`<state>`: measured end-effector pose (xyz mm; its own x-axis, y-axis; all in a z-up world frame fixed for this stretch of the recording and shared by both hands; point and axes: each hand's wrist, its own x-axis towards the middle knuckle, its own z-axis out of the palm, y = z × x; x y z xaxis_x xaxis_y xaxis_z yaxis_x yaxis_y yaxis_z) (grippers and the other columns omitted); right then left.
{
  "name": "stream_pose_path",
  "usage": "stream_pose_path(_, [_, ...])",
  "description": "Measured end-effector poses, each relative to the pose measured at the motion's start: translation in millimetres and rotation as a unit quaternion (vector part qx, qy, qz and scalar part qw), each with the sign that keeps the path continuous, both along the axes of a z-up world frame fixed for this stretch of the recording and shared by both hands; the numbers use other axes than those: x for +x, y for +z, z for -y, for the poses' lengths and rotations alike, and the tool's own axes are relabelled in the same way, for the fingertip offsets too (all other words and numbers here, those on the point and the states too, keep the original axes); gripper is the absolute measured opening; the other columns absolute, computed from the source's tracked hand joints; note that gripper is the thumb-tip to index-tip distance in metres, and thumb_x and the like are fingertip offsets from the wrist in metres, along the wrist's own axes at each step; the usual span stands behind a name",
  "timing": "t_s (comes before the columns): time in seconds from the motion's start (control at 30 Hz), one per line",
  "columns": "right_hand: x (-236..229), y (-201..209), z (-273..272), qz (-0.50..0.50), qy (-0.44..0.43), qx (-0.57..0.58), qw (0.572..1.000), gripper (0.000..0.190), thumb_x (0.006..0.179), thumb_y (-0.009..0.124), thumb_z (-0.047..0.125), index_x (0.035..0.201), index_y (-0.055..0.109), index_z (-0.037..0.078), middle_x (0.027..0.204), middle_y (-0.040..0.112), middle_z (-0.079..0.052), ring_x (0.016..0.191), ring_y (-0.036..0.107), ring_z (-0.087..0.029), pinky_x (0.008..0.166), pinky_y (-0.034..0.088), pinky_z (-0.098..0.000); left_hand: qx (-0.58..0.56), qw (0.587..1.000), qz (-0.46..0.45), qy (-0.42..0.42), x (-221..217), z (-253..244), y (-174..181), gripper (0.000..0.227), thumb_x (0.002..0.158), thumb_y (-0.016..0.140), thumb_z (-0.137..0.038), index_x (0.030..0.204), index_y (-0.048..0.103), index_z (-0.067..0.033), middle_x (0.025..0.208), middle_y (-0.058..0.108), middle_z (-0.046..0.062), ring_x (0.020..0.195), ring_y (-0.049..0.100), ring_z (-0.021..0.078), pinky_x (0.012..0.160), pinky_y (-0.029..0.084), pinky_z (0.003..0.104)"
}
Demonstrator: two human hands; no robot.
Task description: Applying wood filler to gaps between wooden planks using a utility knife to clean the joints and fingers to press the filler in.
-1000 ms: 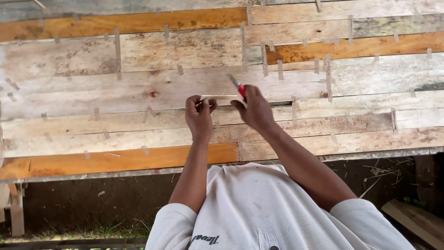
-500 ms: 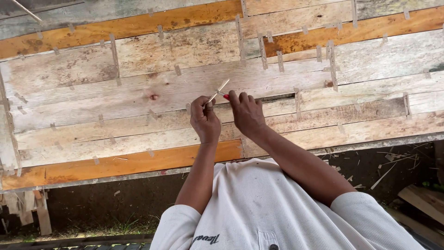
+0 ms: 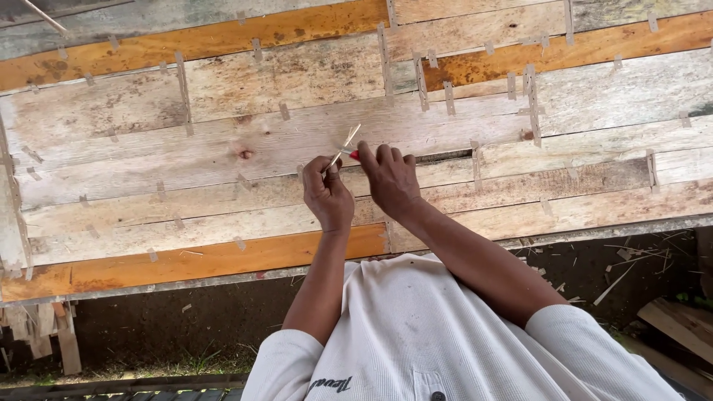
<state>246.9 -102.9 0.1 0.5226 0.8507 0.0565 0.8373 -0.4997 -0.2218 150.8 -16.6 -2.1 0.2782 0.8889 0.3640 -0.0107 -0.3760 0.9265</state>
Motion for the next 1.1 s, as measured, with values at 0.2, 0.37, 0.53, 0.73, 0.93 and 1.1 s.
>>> stream_pose_path(0.2, [51,-67,10,-0.118,-0.140,-0.158,0.970,0.051,0.099,0.052,0.014,0.147,0.039,0.021,0.112,0.054,-0.010,0.108,0.062,-0.036,0.086,0.047,-0.0577,-0.010,1.000,-0.010,-0.008,-12,5,18,0.010,0.106,0.055,0.001,0.107,0.057,-0.0088,0.103,0.061,0.008,0.093,0.073,0.0262,0.079,0.070,0.039])
stream_pose_path(0.37, [54,-38,11,-0.294,-0.232,0.006,0.927,0.039,0.105,0.053,0.029,0.139,0.041,0.017,0.113,0.057,-0.021,0.110,0.062,-0.047,0.088,0.047,-0.0645,-0.134,0.991,0.012,0.006,-11,-4,9,0.009,0.107,0.051,0.001,0.108,0.052,-0.0087,0.100,0.057,0.007,0.093,0.074,0.0228,0.081,0.070,0.038])
stream_pose_path(0.53, [62,-11,22,-0.499,-0.290,0.228,0.784,0.032,0.099,0.068,0.029,0.125,0.062,0.011,0.073,0.066,-0.007,0.062,0.069,-0.019,0.057,0.053,-0.0338,-0.392,0.911,0.122,0.051,-1,-7,19,0.010,0.102,0.052,0.000,0.108,0.048,-0.0079,0.097,0.054,0.007,0.082,0.073,0.0196,0.079,0.068,0.032])
stream_pose_path(0.73, [72,-41,81,-0.607,-0.305,0.305,0.667,0.028,0.090,0.079,0.011,0.113,0.065,0.002,0.062,0.061,-0.011,0.049,0.062,-0.020,0.036,0.041,-0.0296,-0.451,0.891,0.060,-0.002,15,17,-2,0.012,0.099,0.057,0.001,0.106,0.048,-0.0041,0.094,0.058,0.010,0.077,0.076,0.0252,0.074,0.069,0.035])
stream_pose_path(0.93, [79,-57,155,-0.503,-0.401,0.285,0.711,0.022,0.088,0.077,0.007,0.104,0.065,0.000,0.063,0.058,-0.008,0.051,0.062,-0.017,0.049,0.047,-0.0295,-0.412,0.896,-0.149,-0.078,28,76,-74,0.030,0.094,0.067,-0.002,0.120,0.051,-0.0050,0.083,0.065,0.011,0.068,0.072,0.0174,0.061,0.062,0.031])
stream_pose_path(1.1, [103,-58,175,-0.445,-0.442,0.255,0.736,0.018,0.091,0.073,0.006,0.104,0.061,0.002,0.065,0.058,-0.006,0.052,0.063,-0.017,0.052,0.050,-0.0299,-0.243,0.908,-0.311,-0.143,46,86,-104,0.032,0.090,0.074,-0.006,0.123,0.075,-0.0101,0.102,0.071,0.012,0.081,0.071,0.0212,0.070,0.060,0.034])
